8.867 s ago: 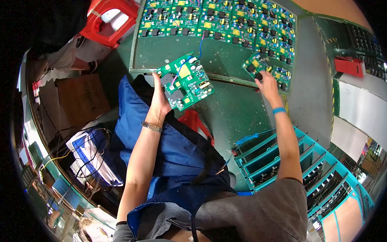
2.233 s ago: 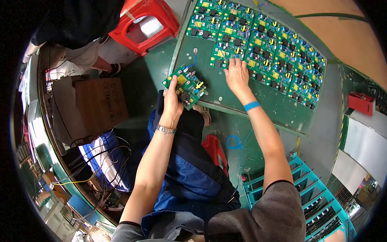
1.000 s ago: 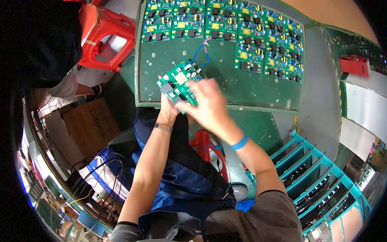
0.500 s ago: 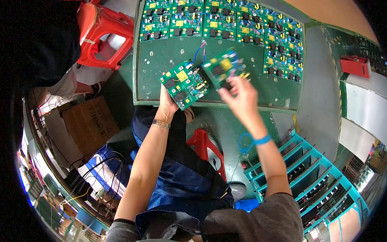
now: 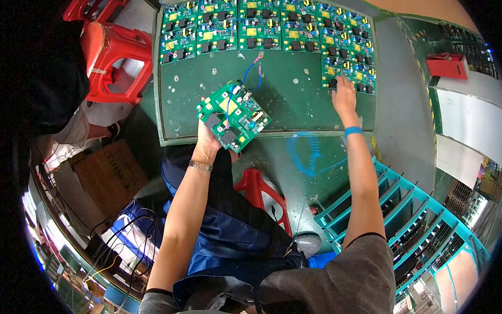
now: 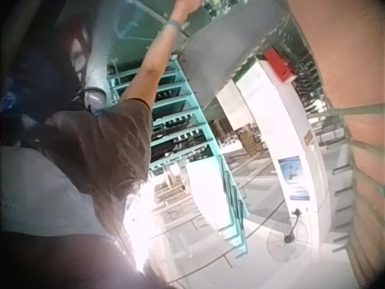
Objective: The person solders electronic components onto printed circuit boards using a soldering iron and solder wire.
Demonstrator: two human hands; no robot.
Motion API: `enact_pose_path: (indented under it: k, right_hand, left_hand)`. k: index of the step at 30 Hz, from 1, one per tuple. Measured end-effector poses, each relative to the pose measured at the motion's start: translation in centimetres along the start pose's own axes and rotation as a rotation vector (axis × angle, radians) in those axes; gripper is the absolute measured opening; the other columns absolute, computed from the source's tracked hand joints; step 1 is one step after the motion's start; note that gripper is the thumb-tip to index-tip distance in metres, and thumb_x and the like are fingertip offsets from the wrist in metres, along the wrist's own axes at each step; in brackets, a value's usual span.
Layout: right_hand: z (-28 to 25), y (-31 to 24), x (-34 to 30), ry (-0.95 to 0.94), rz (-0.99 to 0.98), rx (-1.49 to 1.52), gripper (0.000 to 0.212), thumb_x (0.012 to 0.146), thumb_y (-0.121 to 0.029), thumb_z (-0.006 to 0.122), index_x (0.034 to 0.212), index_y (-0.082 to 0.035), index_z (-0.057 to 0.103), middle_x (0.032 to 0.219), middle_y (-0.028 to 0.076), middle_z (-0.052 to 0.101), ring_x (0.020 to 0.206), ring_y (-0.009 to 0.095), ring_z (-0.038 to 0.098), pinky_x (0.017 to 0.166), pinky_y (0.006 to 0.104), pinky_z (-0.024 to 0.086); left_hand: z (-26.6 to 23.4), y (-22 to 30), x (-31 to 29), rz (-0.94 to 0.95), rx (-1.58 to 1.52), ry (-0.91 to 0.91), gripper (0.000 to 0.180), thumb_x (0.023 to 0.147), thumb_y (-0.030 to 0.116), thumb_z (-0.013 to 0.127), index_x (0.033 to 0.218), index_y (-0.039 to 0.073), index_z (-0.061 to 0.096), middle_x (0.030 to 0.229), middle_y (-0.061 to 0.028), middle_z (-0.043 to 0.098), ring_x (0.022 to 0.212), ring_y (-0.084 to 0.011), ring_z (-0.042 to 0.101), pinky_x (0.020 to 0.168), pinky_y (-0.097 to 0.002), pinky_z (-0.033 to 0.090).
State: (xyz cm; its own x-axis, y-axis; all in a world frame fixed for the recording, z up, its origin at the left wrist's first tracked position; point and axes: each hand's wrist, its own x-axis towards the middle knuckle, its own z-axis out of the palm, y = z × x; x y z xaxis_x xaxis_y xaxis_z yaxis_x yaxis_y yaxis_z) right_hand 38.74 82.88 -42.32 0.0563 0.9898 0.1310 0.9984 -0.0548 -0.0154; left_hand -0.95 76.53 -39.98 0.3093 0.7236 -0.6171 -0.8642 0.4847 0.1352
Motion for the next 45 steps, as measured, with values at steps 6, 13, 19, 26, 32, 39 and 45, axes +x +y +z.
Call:
enact_pose_path:
  k: [6, 13, 19, 26, 32, 39, 45]
  right_hand:
    - [-0.7, -2.6, -1.2, -0.172, -0.320, 0.223, 0.034, 0.079, -0.016, 0.071, 0.108, -0.003, 0.058, 0.093, 0.014, 0.063, 0.094, 0.033, 0.059, 0.082, 0.0430, 0.046]
    - [-17.1, -19.9, -4.6, -0.196, -0.058, 0.665, 0.032, 0.067, -0.020, 0.078, 0.083, -0.008, 0.052, 0.069, 0.006, 0.056, 0.056, 0.023, 0.058, 0.052, 0.0353, 0.048]
    - [-15.6, -28.6, -5.1, -0.215, -0.291, 0.619, 0.041, 0.071, -0.030, 0.076, 0.093, -0.005, 0.052, 0.082, 0.013, 0.061, 0.066, 0.032, 0.064, 0.056, 0.0445, 0.050]
    - [-10.9, -11.3, 1.2, 0.077, 0.097, 0.411, 0.026, 0.089, -0.033, 0.063, 0.082, -0.008, 0.063, 0.062, 0.010, 0.063, 0.054, 0.030, 0.062, 0.049, 0.0408, 0.047]
    - [3.3, 8.8, 0.8, -0.154, 0.081, -0.165, 0.042, 0.081, -0.001, 0.056, 0.123, -0.004, 0.050, 0.126, 0.019, 0.054, 0.108, 0.042, 0.054, 0.089, 0.0456, 0.048]
    - [1.3, 2.8, -3.9, -0.382, -0.272, 0.031, 0.045, 0.075, 0.003, 0.065, 0.116, -0.003, 0.050, 0.108, 0.019, 0.056, 0.103, 0.040, 0.056, 0.086, 0.0467, 0.048]
    - [-12.9, -10.9, -3.4, -0.438, -0.126, 0.405, 0.037, 0.073, -0.009, 0.072, 0.104, -0.001, 0.054, 0.095, 0.017, 0.059, 0.078, 0.033, 0.062, 0.067, 0.0420, 0.052]
  left_hand:
    - [-0.5, 0.4, -0.5, 0.013, 0.030, 0.058, 0.062, 0.093, 0.061, 0.043, 0.121, 0.008, 0.057, 0.116, -0.0107, 0.062, 0.103, -0.0252, 0.061, 0.090, -0.0423, 0.051]
    - [-0.9, 0.4, 0.3, -0.059, -0.001, -0.037, 0.069, 0.094, 0.063, 0.036, 0.131, 0.006, 0.051, 0.129, -0.0142, 0.056, 0.114, -0.0288, 0.056, 0.097, -0.0448, 0.047]
    - [-2.2, -1.7, 0.4, 0.024, -0.058, -0.422, 0.064, 0.093, 0.062, 0.039, 0.124, 0.009, 0.056, 0.119, -0.0137, 0.062, 0.109, -0.0284, 0.061, 0.096, -0.0443, 0.048]
    - [-1.5, -0.3, 0.7, -0.089, -0.034, 0.004, 0.060, 0.091, 0.058, 0.050, 0.121, 0.007, 0.059, 0.117, -0.0123, 0.064, 0.106, -0.0261, 0.062, 0.093, -0.0444, 0.050]
    - [-0.4, -0.6, 0.8, -0.056, -0.053, 0.024, 0.058, 0.091, 0.058, 0.050, 0.119, 0.007, 0.060, 0.115, -0.0110, 0.064, 0.103, -0.0251, 0.063, 0.090, -0.0446, 0.052]
    - [-1.9, 0.0, 0.4, -0.041, -0.063, -0.016, 0.057, 0.093, 0.056, 0.049, 0.120, 0.007, 0.058, 0.118, -0.0115, 0.062, 0.106, -0.0247, 0.061, 0.092, -0.0419, 0.051]
    - [-2.3, -0.1, 0.3, -0.027, -0.067, -0.018, 0.054, 0.093, 0.057, 0.048, 0.115, 0.009, 0.060, 0.112, -0.0099, 0.064, 0.099, -0.0235, 0.063, 0.089, -0.0419, 0.051]
